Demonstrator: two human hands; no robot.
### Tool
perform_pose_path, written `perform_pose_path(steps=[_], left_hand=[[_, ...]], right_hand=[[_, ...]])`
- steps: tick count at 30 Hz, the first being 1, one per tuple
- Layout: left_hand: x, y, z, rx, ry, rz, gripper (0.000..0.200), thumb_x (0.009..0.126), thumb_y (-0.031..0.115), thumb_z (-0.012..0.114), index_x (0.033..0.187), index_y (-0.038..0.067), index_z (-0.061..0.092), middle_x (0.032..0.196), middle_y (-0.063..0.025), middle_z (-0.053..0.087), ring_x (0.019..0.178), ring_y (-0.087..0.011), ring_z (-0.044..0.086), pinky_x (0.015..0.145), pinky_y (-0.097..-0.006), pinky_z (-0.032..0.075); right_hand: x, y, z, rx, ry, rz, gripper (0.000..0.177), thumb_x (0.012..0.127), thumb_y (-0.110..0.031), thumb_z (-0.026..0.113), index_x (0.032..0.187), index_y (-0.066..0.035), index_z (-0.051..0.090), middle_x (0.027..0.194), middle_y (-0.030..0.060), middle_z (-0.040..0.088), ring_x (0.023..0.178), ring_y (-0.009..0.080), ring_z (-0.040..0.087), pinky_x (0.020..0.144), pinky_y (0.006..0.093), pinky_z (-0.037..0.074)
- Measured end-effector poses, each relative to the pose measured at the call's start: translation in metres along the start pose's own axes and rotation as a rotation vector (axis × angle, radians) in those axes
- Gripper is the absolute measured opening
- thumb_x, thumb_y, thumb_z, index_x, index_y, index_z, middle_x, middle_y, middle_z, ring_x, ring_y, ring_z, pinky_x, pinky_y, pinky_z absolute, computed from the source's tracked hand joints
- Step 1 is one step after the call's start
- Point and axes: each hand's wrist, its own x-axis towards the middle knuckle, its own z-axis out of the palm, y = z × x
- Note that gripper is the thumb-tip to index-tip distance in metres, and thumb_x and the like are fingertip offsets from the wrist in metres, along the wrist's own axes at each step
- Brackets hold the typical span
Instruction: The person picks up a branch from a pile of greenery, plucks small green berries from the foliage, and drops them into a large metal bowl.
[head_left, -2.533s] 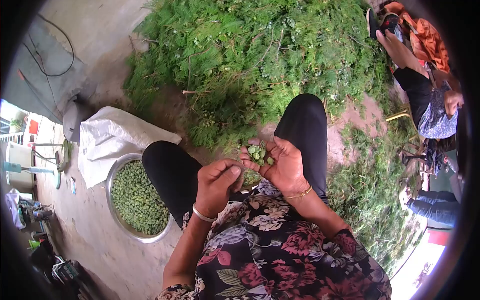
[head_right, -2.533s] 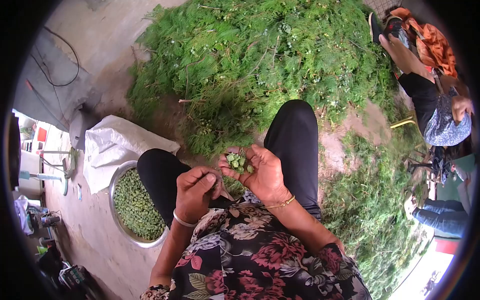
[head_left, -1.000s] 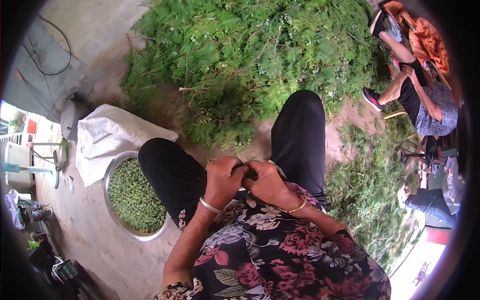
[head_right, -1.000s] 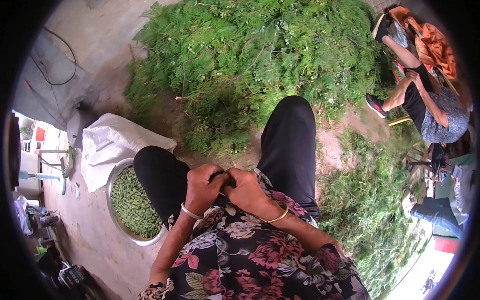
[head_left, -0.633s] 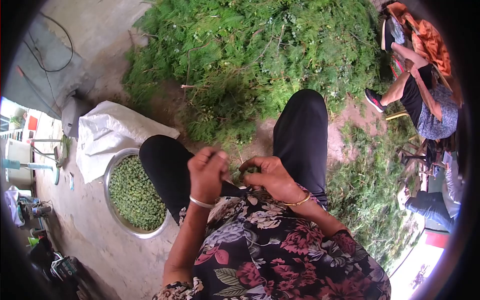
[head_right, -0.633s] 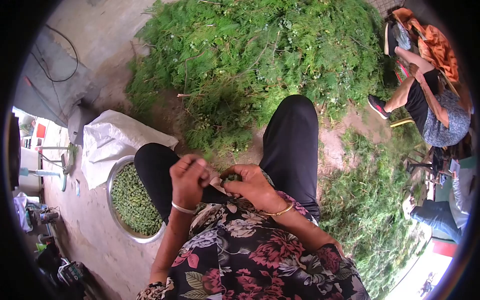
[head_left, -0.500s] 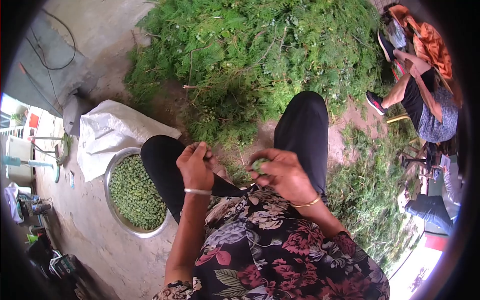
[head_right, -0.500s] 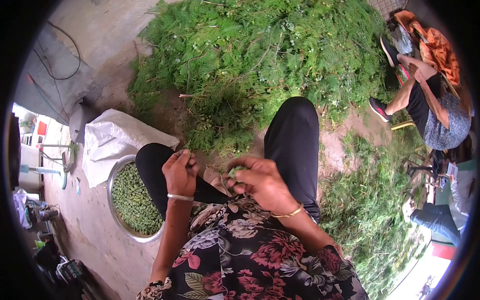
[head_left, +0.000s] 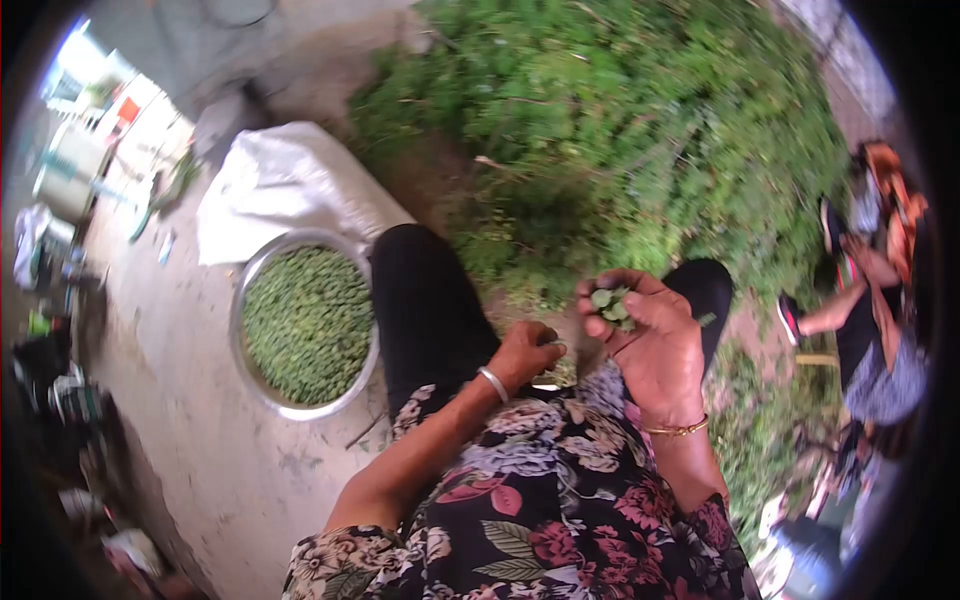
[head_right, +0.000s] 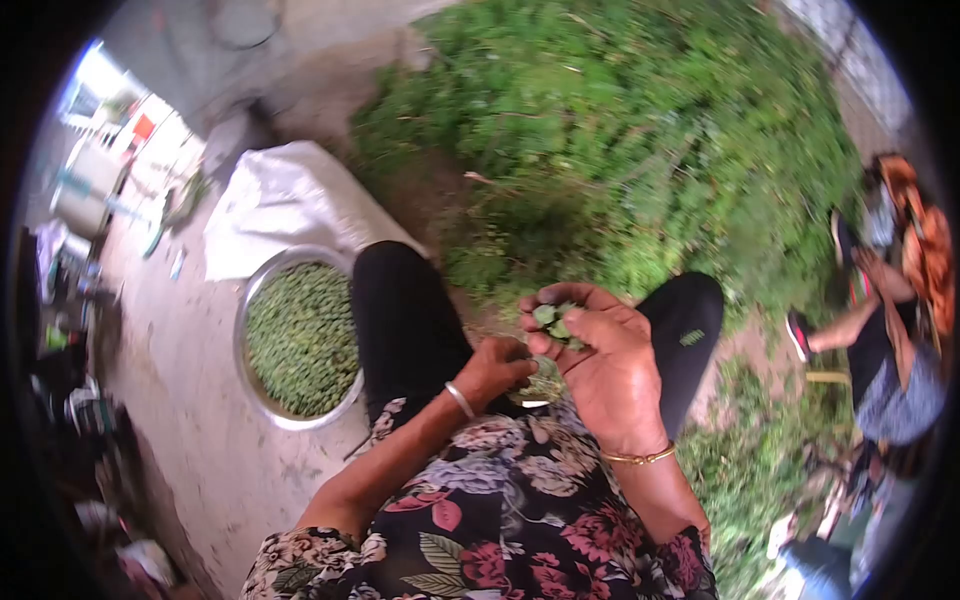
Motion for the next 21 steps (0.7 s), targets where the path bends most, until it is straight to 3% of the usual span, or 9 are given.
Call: perform_pose_path(steps=[3, 5, 9, 11, 12, 13, 15, 17, 21], left_hand=[[0.009, -0.024, -0.01, -0.207, 0.109, -0.033, 0.03, 0.075, 0.013, 0.067, 0.096, -0.009, 0.062, 0.069, -0.011, 0.064, 0.06, -0.0152, 0.061, 0.052, -0.0283, 0.047], [0.028, -0.036, -0.009, -0.208, 0.183, 0.035, 0.026, 0.075, 0.012, 0.066, 0.092, -0.008, 0.062, 0.068, -0.0103, 0.064, 0.058, -0.0154, 0.06, 0.051, -0.0286, 0.046], [0.045, -0.058, -0.007, -0.101, 0.243, 0.149, 0.019, 0.075, 0.009, 0.066, 0.084, -0.007, 0.063, 0.065, -0.009, 0.063, 0.056, -0.0157, 0.059, 0.051, -0.0292, 0.046], [0.04, -0.068, -0.005, -0.028, 0.211, 0.173, 0.015, 0.075, 0.008, 0.065, 0.08, -0.006, 0.063, 0.064, -0.0083, 0.063, 0.054, -0.0159, 0.058, 0.05, -0.0295, 0.046], [0.035, -0.067, -0.006, 0.003, 0.194, 0.175, 0.014, 0.075, 0.008, 0.065, 0.078, -0.005, 0.063, 0.063, -0.008, 0.062, 0.054, -0.016, 0.058, 0.05, -0.0297, 0.046], [0.03, -0.066, -0.007, 0.02, 0.17, 0.159, 0.013, 0.075, 0.007, 0.065, 0.077, -0.005, 0.063, 0.062, -0.0076, 0.062, 0.053, -0.0161, 0.058, 0.05, -0.0299, 0.046], [0.022, -0.052, -0.01, -0.025, 0.13, 0.09, 0.011, 0.075, 0.006, 0.064, 0.073, -0.004, 0.064, 0.061, -0.007, 0.062, 0.052, -0.0163, 0.057, 0.049, -0.0302, 0.046], [0.015, 0.004, -0.02, -0.284, 0.087, -0.125, 0.009, 0.079, 0.003, 0.062, 0.081, -0.005, 0.062, 0.068, -0.0083, 0.061, 0.058, -0.0153, 0.058, 0.052, -0.0285, 0.048], [0.078, 0.033, -0.048, -0.229, 0.283, -0.053, 0.011, 0.079, 0.004, 0.062, 0.078, -0.007, 0.062, 0.067, -0.0085, 0.061, 0.054, -0.0141, 0.059, 0.047, -0.0238, 0.046]], right_hand=[[0.025, 0.03, 0.048, -0.048, -0.286, 0.149, 0.039, 0.084, -0.01, 0.05, 0.115, 0.013, 0.05, 0.113, 0.0277, 0.057, 0.099, 0.0314, 0.061, 0.088, 0.0393, 0.051], [0.039, 0.047, 0.09, 0.068, -0.461, 0.28, 0.044, 0.087, -0.014, 0.053, 0.122, 0.011, 0.046, 0.121, 0.0247, 0.054, 0.105, 0.0287, 0.057, 0.092, 0.0403, 0.047], [0.058, 0.068, 0.143, 0.047, -0.512, 0.317, 0.048, 0.09, -0.021, 0.057, 0.126, 0.008, 0.045, 0.125, 0.0198, 0.053, 0.109, 0.0237, 0.053, 0.094, 0.0387, 0.044], [0.065, 0.055, 0.145, -0.372, -0.58, 0.197, 0.053, 0.089, -0.025, 0.061, 0.128, 0.006, 0.044, 0.125, 0.0158, 0.053, 0.111, 0.0191, 0.051, 0.092, 0.0349, 0.043], [0.066, 0.047, 0.139, -0.431, -0.534, 0.093, 0.048, 0.088, -0.023, 0.063, 0.124, 0.006, 0.048, 0.113, 0.0129, 0.059, 0.103, 0.0181, 0.056, 0.089, 0.0324, 0.045], [0.073, 0.039, 0.126, -0.428, -0.504, 0.082, 0.048, 0.088, -0.023, 0.063, 0.124, 0.006, 0.048, 0.113, 0.0129, 0.059, 0.103, 0.0181, 0.056, 0.089, 0.0324, 0.045], [0.088, 0.019, 0.086, -0.845, -0.395, -0.135, 0.041, 0.087, -0.021, 0.064, 0.116, 0.007, 0.054, 0.1, 0.0127, 0.064, 0.093, 0.0199, 0.061, 0.084, 0.0317, 0.048], [0.096, -0.003, 0.047, -0.64, -0.174, 0.02, 0.035, 0.087, -0.02, 0.064, 0.108, 0.007, 0.058, 0.092, 0.0148, 0.066, 0.086, 0.0217, 0.064, 0.08, 0.0324, 0.051], [0.118, -0.043, -0.027, -0.709, 0.033, 0.128, 0.033, 0.089, -0.021, 0.062, 0.104, 0.007, 0.058, 0.093, 0.0163, 0.065, 0.088, 0.0215, 0.064, 0.08, 0.0326, 0.051]])
